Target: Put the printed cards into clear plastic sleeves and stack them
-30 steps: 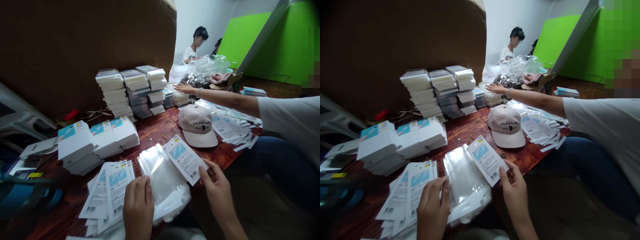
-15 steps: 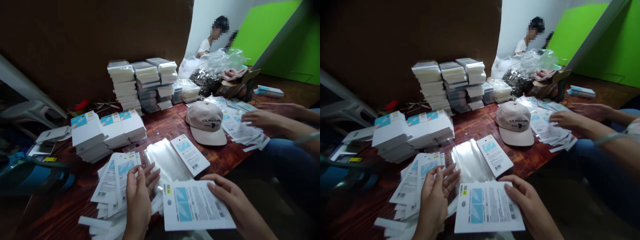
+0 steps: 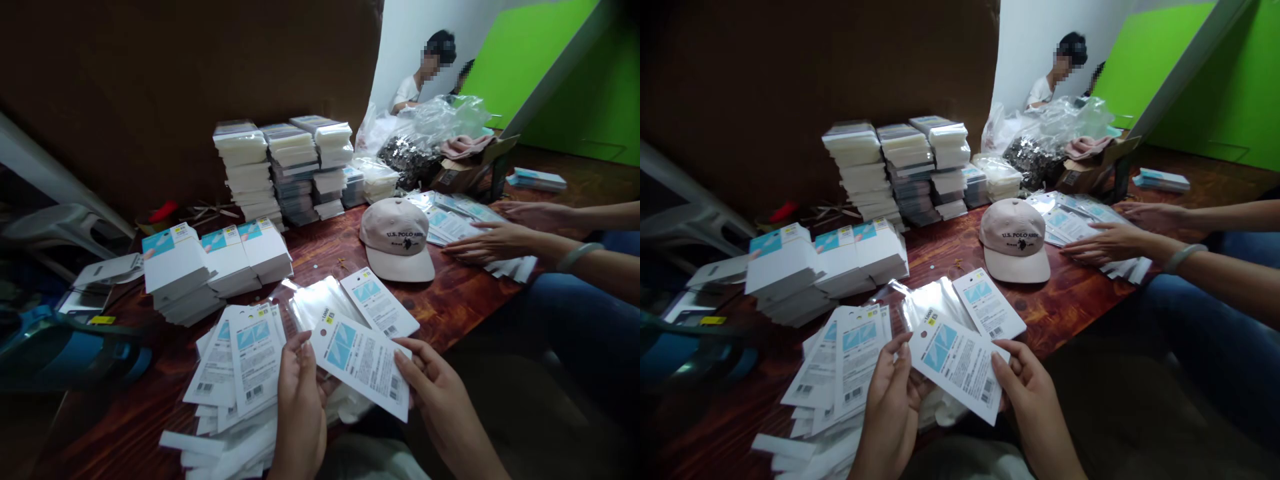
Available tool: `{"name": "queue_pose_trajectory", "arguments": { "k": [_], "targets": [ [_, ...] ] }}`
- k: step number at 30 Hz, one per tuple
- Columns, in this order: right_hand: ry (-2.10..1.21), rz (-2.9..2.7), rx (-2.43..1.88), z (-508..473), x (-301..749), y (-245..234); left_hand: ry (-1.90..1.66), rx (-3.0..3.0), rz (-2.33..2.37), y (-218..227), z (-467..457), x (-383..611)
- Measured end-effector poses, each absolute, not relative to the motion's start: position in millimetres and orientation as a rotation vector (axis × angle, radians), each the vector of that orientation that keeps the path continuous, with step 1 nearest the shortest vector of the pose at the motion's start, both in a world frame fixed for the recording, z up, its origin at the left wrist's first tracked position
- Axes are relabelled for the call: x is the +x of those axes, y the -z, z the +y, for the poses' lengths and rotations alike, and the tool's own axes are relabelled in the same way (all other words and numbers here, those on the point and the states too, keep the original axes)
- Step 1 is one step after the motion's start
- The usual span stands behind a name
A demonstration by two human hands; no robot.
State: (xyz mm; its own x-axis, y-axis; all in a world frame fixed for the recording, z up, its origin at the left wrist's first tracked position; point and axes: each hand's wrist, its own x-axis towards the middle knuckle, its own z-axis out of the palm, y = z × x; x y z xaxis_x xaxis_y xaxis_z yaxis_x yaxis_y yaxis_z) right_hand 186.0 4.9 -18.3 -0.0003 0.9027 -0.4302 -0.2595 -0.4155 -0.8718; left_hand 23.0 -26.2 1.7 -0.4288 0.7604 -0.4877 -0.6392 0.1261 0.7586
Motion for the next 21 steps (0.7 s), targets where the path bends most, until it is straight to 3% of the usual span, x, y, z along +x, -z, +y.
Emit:
{"name": "queue_pose_trajectory", "arguments": {
  "k": [6,13,21],
  "targets": [
    [-1.783,-0.825,-1.305,-9,197,20,-1.607,0.139,1.271,-6,-27,22],
    [-1.722,-0.776,-1.3,-11,180,20,-1.519,0.353,1.302,-6,-34,40],
    [-1.695,-0.737,-1.289,-8,158,23,-1.378,0.74,1.674,20,-51,37]
  ]
}}
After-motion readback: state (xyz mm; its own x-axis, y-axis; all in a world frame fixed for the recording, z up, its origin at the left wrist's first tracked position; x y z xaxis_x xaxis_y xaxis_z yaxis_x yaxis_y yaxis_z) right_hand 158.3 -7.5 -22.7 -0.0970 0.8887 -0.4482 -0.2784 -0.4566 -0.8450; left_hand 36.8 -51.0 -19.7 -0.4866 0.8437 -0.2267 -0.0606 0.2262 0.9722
